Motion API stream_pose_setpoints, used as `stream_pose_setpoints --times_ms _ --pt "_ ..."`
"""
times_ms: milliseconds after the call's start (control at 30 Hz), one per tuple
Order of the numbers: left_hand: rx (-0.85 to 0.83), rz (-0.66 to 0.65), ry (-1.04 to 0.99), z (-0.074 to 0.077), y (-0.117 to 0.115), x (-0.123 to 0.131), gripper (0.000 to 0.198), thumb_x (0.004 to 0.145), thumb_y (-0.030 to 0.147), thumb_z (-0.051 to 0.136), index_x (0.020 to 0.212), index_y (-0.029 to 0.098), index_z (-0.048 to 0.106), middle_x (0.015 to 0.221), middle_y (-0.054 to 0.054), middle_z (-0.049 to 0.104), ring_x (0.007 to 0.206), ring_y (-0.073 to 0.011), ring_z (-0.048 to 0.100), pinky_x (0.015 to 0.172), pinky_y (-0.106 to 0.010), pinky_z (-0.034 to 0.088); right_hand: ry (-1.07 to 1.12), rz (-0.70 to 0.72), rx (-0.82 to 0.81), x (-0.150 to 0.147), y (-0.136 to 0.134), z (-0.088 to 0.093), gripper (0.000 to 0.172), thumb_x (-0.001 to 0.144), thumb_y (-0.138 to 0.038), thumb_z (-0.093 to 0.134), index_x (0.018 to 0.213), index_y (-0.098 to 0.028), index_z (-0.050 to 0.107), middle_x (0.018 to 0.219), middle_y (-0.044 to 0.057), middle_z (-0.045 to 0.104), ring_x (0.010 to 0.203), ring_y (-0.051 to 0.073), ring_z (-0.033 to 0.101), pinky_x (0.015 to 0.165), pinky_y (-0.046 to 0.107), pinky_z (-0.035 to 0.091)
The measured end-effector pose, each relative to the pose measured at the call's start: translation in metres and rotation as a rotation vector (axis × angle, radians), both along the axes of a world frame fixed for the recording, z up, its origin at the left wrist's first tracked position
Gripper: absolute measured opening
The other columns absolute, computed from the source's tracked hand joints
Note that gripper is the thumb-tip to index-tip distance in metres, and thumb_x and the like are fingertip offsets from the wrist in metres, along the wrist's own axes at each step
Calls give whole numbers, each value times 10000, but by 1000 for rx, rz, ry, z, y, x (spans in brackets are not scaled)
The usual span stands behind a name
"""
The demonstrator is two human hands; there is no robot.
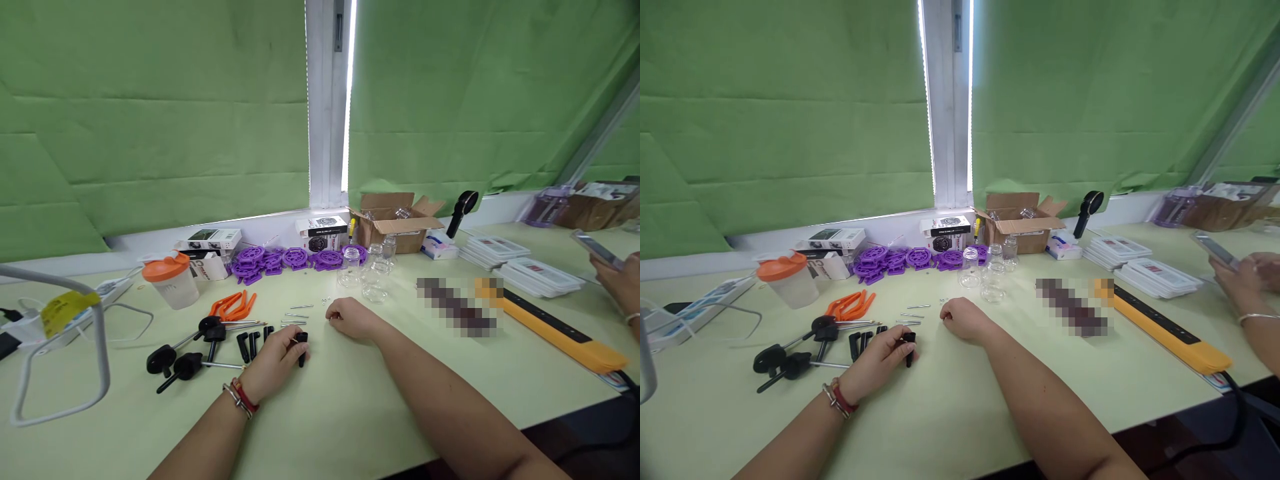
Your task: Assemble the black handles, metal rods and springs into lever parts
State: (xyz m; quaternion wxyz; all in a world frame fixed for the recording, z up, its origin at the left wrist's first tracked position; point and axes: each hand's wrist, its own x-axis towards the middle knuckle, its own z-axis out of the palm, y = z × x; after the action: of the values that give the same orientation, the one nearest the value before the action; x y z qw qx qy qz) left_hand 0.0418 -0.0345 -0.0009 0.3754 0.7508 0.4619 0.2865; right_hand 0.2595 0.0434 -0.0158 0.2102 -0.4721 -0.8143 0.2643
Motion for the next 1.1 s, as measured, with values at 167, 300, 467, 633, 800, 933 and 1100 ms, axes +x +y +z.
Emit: stream_pose_setpoints --times_ms 167,300,467,633,800,933,1100 --pt "3 -8 3 1 1 0 127 844 298 433 826 189 495 717 -3 635 653 -136 537 648 -256 407 410 -91 -198 -14 -4 3 146 699 -257 588 804 -162 624 657 -2 568 580 107 495 557 240 398" --pt "-7 -14 5 0 0 0 134 845 310 436 826 189 491 708 0 632 647 -136 540 649 -257 411 761 -82 -352 -26 -14 16 187 659 -283 658 768 -151 583 646 -21 545 555 86 482 557 244 405" --pt "4 -12 1 1 1 1 122 841 291 432 818 189 495 701 1 631 643 -135 540 647 -256 412 916 -29 -396 -34 -25 24 245 626 -314 713 758 -153 583 635 -31 545 539 76 472 562 250 402" --pt "18 -9 19 3 0 1 123 840 279 425 773 194 484 696 7 624 649 -134 535 650 -254 408 861 13 -397 -39 -28 19 256 616 -321 728 760 -152 601 676 -21 564 597 82 486 599 250 396" --pt "23 -5 26 3 1 1 130 834 280 426 756 195 483 693 4 619 652 -138 534 638 -251 400 833 52 -342 -42 -28 15 246 637 -308 715 786 -161 585 707 -25 546 640 85 491 639 248 399" --pt "26 -5 26 1 1 1 124 834 277 427 776 192 497 692 5 620 645 -136 530 634 -249 397 800 81 -298 -42 -28 13 223 660 -312 697 766 -167 565 675 -38 518 610 79 463 600 231 384" --pt "37 -10 33 0 2 1 129 835 276 426 828 189 521 701 3 622 653 -138 529 641 -249 399 672 139 -268 -42 -29 12 189 688 -323 666 728 -152 593 645 -26 522 599 87 459 585 233 382"
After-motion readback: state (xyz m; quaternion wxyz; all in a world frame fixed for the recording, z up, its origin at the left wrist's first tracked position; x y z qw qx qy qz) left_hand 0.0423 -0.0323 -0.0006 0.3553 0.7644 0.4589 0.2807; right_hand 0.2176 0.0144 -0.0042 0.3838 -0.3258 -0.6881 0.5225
